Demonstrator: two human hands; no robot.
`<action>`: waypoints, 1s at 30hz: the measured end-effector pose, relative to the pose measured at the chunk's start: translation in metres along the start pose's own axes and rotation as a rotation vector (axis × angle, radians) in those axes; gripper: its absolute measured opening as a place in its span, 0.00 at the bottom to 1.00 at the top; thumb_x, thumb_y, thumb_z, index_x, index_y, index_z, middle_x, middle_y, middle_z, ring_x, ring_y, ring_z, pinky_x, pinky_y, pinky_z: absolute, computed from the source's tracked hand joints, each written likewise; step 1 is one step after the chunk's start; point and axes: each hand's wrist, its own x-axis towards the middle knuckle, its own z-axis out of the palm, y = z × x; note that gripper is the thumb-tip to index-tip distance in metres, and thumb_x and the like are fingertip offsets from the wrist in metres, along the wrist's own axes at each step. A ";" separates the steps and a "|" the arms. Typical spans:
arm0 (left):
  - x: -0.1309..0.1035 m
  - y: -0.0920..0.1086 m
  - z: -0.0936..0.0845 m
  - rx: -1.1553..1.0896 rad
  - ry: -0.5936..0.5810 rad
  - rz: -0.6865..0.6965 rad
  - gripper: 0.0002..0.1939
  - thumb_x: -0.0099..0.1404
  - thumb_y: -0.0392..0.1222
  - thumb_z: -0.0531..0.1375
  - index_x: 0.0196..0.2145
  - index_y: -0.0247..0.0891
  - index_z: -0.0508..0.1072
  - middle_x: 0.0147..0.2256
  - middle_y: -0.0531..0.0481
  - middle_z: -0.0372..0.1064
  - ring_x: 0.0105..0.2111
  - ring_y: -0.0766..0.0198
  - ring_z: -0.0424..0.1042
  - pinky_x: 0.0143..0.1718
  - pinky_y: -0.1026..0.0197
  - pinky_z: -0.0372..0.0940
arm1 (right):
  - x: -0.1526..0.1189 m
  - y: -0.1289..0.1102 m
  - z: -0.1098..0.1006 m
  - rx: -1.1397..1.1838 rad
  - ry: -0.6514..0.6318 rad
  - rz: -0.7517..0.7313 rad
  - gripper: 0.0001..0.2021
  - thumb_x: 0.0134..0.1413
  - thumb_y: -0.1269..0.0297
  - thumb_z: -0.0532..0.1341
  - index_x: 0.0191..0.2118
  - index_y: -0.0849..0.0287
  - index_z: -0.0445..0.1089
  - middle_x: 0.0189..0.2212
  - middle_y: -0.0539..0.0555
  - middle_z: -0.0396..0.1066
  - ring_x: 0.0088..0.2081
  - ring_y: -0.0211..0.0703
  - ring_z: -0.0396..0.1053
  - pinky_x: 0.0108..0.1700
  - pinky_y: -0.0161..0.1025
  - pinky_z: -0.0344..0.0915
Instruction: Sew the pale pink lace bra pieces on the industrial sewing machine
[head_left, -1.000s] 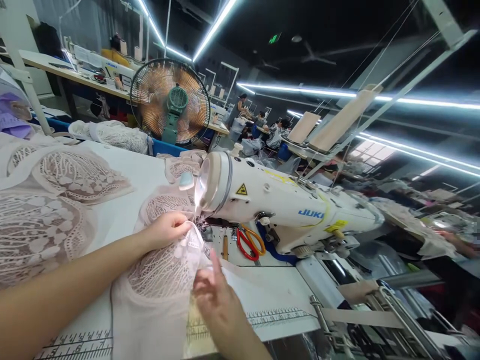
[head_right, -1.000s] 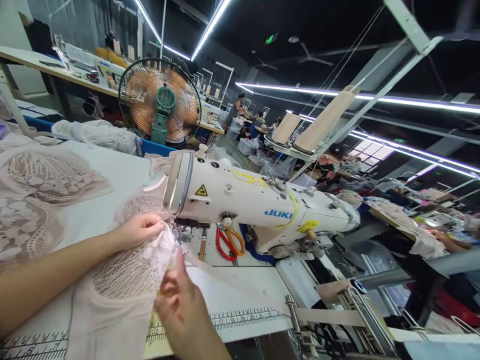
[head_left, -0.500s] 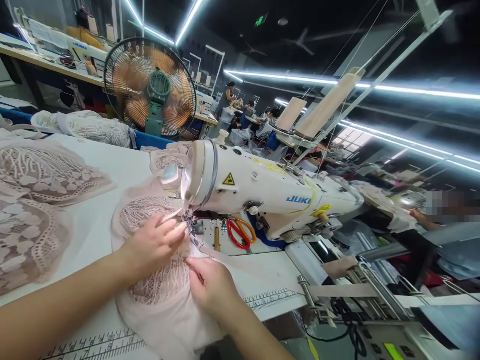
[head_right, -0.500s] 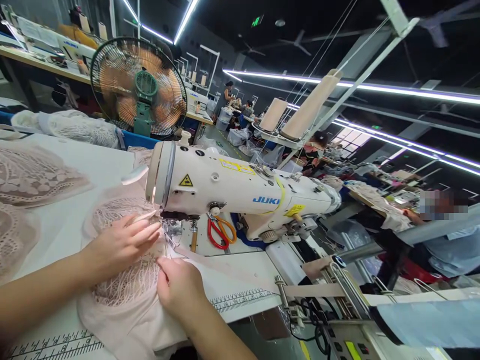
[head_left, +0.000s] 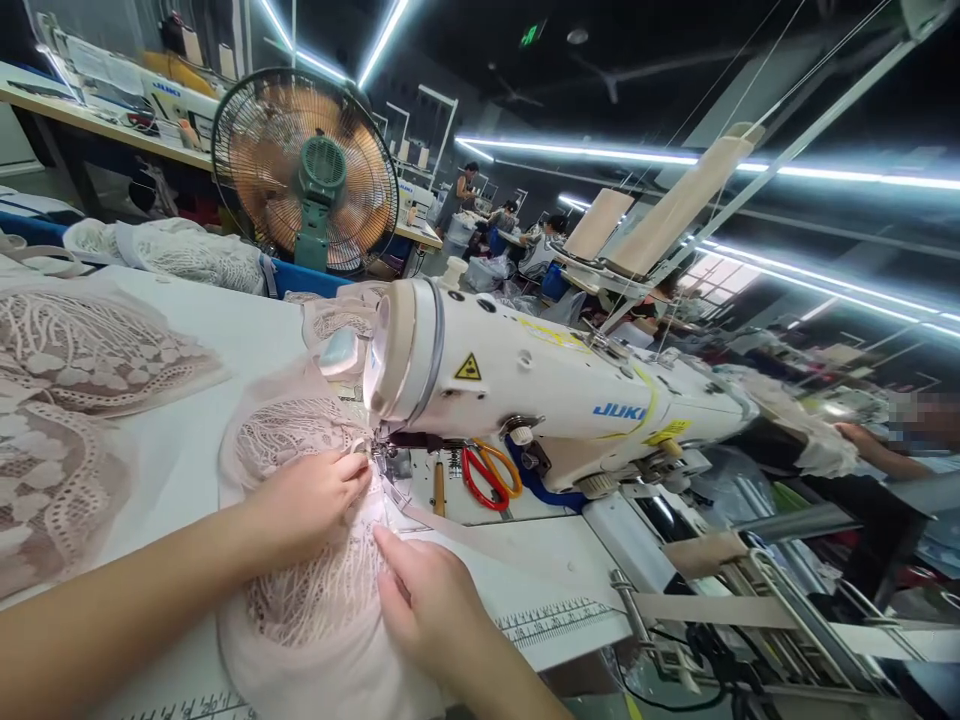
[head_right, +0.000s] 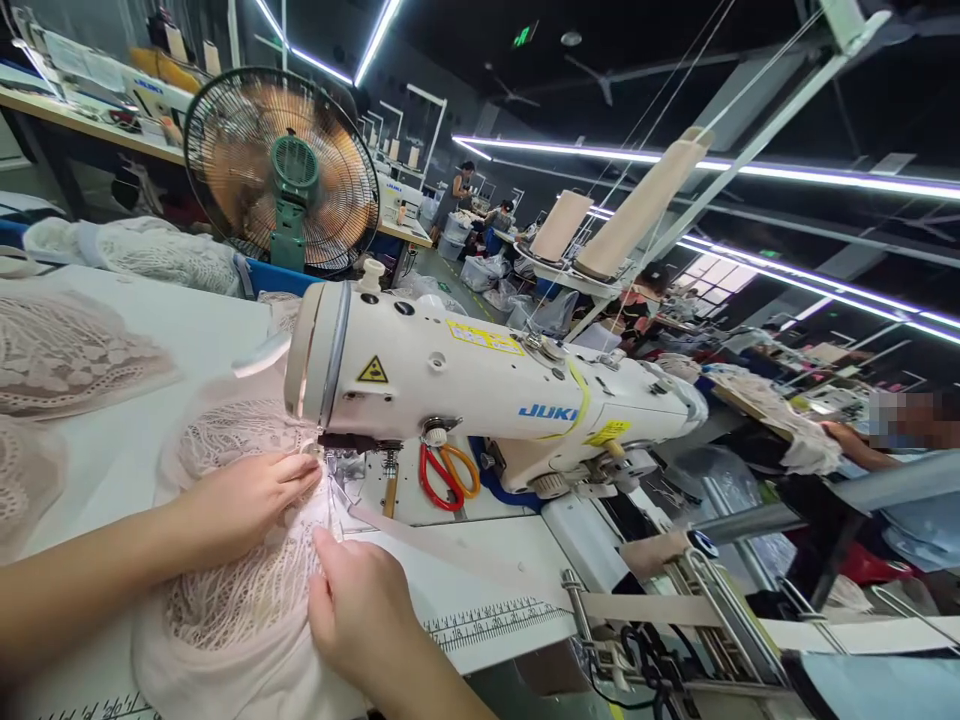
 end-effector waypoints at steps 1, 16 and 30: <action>0.001 0.000 -0.001 -0.009 -0.003 -0.010 0.20 0.60 0.28 0.55 0.49 0.36 0.75 0.46 0.41 0.75 0.42 0.54 0.74 0.40 0.56 0.70 | 0.000 0.000 -0.001 -0.006 -0.021 0.008 0.25 0.59 0.65 0.51 0.61 0.63 0.67 0.32 0.57 0.75 0.32 0.48 0.70 0.31 0.41 0.54; 0.009 0.007 0.005 0.117 0.100 0.033 0.12 0.67 0.32 0.53 0.30 0.34 0.75 0.39 0.40 0.73 0.34 0.53 0.70 0.32 0.55 0.64 | 0.006 -0.006 -0.019 0.047 -0.119 0.072 0.25 0.57 0.64 0.51 0.57 0.66 0.69 0.27 0.54 0.71 0.29 0.46 0.64 0.29 0.41 0.51; 0.008 0.010 0.011 0.020 0.107 -0.054 0.15 0.70 0.34 0.50 0.41 0.30 0.77 0.41 0.35 0.72 0.39 0.49 0.72 0.37 0.49 0.71 | 0.014 -0.002 -0.025 0.084 -0.111 0.074 0.29 0.58 0.65 0.51 0.64 0.68 0.64 0.29 0.55 0.69 0.31 0.46 0.61 0.33 0.41 0.56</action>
